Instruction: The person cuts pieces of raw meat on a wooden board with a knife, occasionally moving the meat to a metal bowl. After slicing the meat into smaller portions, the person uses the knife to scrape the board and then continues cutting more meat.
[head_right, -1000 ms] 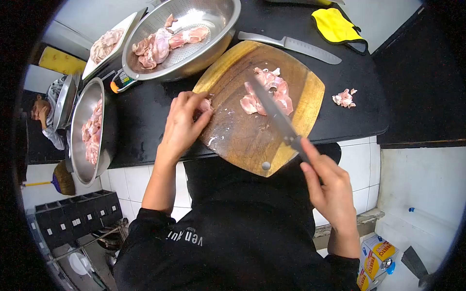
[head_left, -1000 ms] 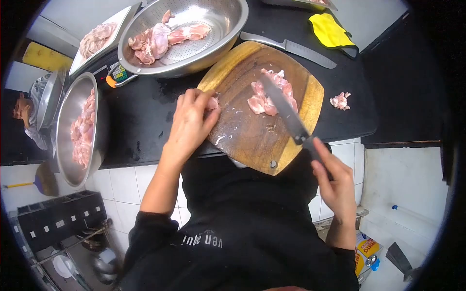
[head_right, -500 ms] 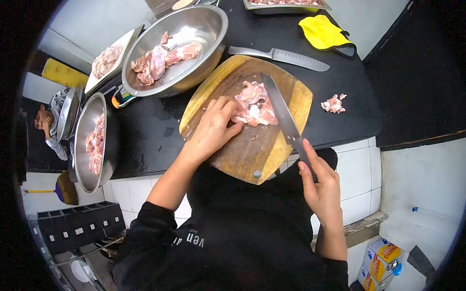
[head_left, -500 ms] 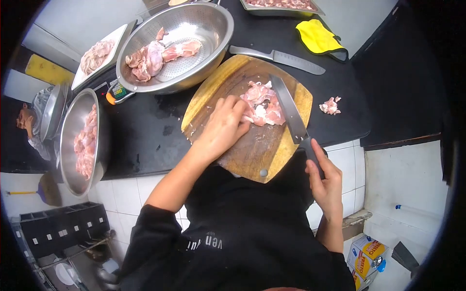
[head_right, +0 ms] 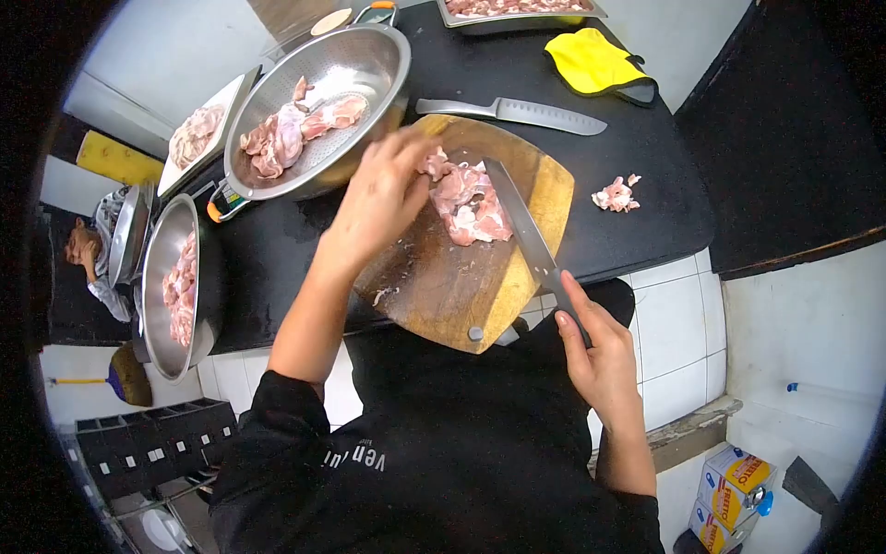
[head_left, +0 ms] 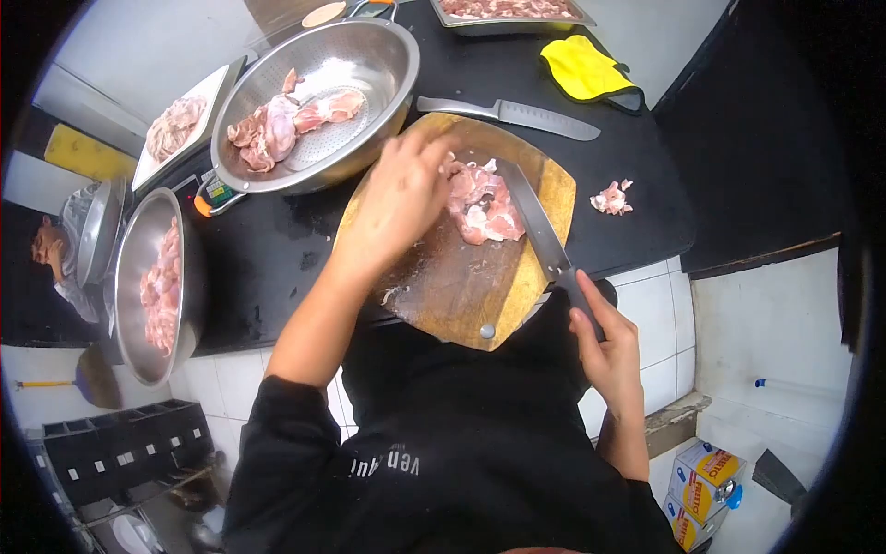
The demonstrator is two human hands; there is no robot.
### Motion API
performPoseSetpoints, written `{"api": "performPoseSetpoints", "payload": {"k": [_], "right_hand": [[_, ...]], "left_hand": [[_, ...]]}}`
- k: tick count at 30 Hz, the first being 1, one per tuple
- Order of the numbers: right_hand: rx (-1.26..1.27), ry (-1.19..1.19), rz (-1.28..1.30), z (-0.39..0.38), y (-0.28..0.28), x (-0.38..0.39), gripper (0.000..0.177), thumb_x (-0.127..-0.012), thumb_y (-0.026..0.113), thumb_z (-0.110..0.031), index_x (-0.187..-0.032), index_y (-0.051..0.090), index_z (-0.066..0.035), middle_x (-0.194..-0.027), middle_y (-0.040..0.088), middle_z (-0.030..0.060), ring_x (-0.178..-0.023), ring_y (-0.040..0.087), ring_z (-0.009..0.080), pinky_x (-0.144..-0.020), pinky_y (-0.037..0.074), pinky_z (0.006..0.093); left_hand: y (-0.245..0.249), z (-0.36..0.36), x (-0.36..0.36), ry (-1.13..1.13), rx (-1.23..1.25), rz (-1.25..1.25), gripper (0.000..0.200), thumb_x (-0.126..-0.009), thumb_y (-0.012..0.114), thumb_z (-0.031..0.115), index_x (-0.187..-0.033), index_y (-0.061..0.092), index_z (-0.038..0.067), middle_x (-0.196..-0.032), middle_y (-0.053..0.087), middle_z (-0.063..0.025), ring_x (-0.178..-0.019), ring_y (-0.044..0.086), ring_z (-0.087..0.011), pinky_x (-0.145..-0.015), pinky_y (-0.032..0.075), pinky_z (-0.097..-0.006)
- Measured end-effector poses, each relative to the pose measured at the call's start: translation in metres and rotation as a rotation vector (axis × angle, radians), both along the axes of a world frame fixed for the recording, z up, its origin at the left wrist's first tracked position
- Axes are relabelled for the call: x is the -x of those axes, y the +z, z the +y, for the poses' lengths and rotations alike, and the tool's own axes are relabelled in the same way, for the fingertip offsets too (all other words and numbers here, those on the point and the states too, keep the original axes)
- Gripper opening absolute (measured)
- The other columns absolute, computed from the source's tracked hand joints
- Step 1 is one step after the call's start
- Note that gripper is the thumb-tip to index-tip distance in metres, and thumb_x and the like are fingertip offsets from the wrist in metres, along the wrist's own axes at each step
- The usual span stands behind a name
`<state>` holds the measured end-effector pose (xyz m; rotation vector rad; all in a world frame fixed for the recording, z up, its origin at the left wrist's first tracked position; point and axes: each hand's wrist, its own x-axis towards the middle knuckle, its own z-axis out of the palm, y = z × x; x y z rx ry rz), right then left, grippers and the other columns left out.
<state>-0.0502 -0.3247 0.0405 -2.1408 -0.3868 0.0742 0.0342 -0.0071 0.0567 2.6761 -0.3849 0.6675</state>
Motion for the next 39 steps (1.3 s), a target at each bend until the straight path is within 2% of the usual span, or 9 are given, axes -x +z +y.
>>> {"api": "performPoseSetpoints", "payload": {"k": [3,6,12,15,19,21,30,34,39], "right_hand": [[-0.011,-0.024,0.012,-0.002,-0.001,0.000,0.044,-0.101,0.066,-0.008,-0.144,0.060,-0.004,-0.113,0.073,0.0263,-0.102,0.075,0.0308,-0.088,0.055,0.0361],[-0.016,-0.040,0.041,0.000,-0.003,0.000,0.043,-0.101,0.065,-0.007,-0.144,0.060,-0.004,-0.113,0.073,0.0265,-0.103,0.074,0.0319,-0.088,0.055,0.0361],[0.002,0.024,-0.004,0.003,0.003,0.000,0.044,-0.100,0.066,-0.005,-0.143,0.061,-0.004,-0.110,0.073,0.0259,-0.098,0.075,0.0343,-0.085,0.055,0.0354],[0.064,0.033,-0.049,0.005,0.004,-0.003,0.045,-0.099,0.067,-0.005,-0.143,0.061,-0.004,-0.104,0.073,0.0249,-0.091,0.074,0.0335,-0.081,0.056,0.0361],[0.065,0.042,-0.046,0.008,0.004,-0.003,0.045,-0.099,0.067,-0.004,-0.143,0.061,-0.004,-0.099,0.072,0.0235,-0.086,0.073,0.0329,-0.077,0.055,0.0372],[0.037,0.056,-0.149,0.010,0.001,-0.002,0.044,-0.098,0.067,-0.004,-0.142,0.062,-0.004,-0.096,0.071,0.0226,-0.083,0.071,0.0332,-0.076,0.055,0.0375],[0.009,0.061,-0.145,0.006,-0.006,0.002,0.045,-0.098,0.067,-0.004,-0.142,0.061,-0.005,-0.094,0.070,0.0214,-0.077,0.069,0.0330,-0.072,0.054,0.0375],[0.030,0.078,-0.132,0.003,-0.006,0.002,0.046,-0.097,0.068,-0.004,-0.143,0.061,-0.005,-0.089,0.068,0.0199,-0.072,0.067,0.0328,-0.069,0.053,0.0375],[0.029,0.113,-0.162,0.004,-0.008,0.000,0.047,-0.097,0.068,-0.004,-0.144,0.060,-0.006,-0.083,0.065,0.0174,-0.068,0.064,0.0320,-0.065,0.052,0.0377]], "left_hand": [[-0.020,-0.014,0.025,-0.232,0.024,0.186,0.038,-0.086,0.072,0.008,-0.122,0.066,0.001,-0.126,0.064,-0.0180,-0.113,0.061,-0.0372,-0.100,0.050,-0.0434],[-0.039,-0.030,0.042,-0.156,0.083,0.176,0.036,-0.085,0.073,0.009,-0.119,0.065,0.001,-0.107,0.066,-0.0177,-0.103,0.060,-0.0366,-0.096,0.050,-0.0442],[-0.028,-0.005,0.050,-0.223,0.101,0.272,0.028,-0.088,0.071,0.009,-0.116,0.067,0.001,-0.102,0.066,-0.0155,-0.104,0.061,-0.0355,-0.092,0.050,-0.0448],[-0.032,-0.010,0.051,-0.153,0.203,0.226,0.024,-0.091,0.071,0.013,-0.111,0.069,0.001,-0.101,0.065,-0.0156,-0.102,0.062,-0.0357,-0.090,0.051,-0.0454],[-0.039,-0.024,0.047,-0.097,0.150,0.244,0.024,-0.092,0.073,0.018,-0.108,0.071,0.000,-0.102,0.065,-0.0158,-0.101,0.062,-0.0360,-0.089,0.051,-0.0454],[-0.038,-0.029,0.045,-0.013,0.144,0.261,0.025,-0.090,0.076,0.021,-0.104,0.073,0.000,-0.101,0.066,-0.0158,-0.100,0.063,-0.0360,-0.087,0.051,-0.0451],[-0.036,-0.035,0.047,0.089,0.237,0.296,0.033,-0.084,0.081,0.025,-0.103,0.072,-0.001,-0.099,0.066,-0.0161,-0.098,0.063,-0.0359,-0.086,0.050,-0.0455],[-0.037,-0.035,0.049,0.096,0.155,0.274,0.034,-0.083,0.082,0.025,-0.101,0.071,-0.001,-0.098,0.066,-0.0162,-0.098,0.062,-0.0363,-0.086,0.050,-0.0452],[-0.044,-0.032,0.038,-0.026,0.274,0.315,0.032,-0.082,0.083,0.020,-0.097,0.066,-0.002,-0.099,0.063,-0.0164,-0.098,0.060,-0.0377,-0.087,0.048,-0.0455]]}}
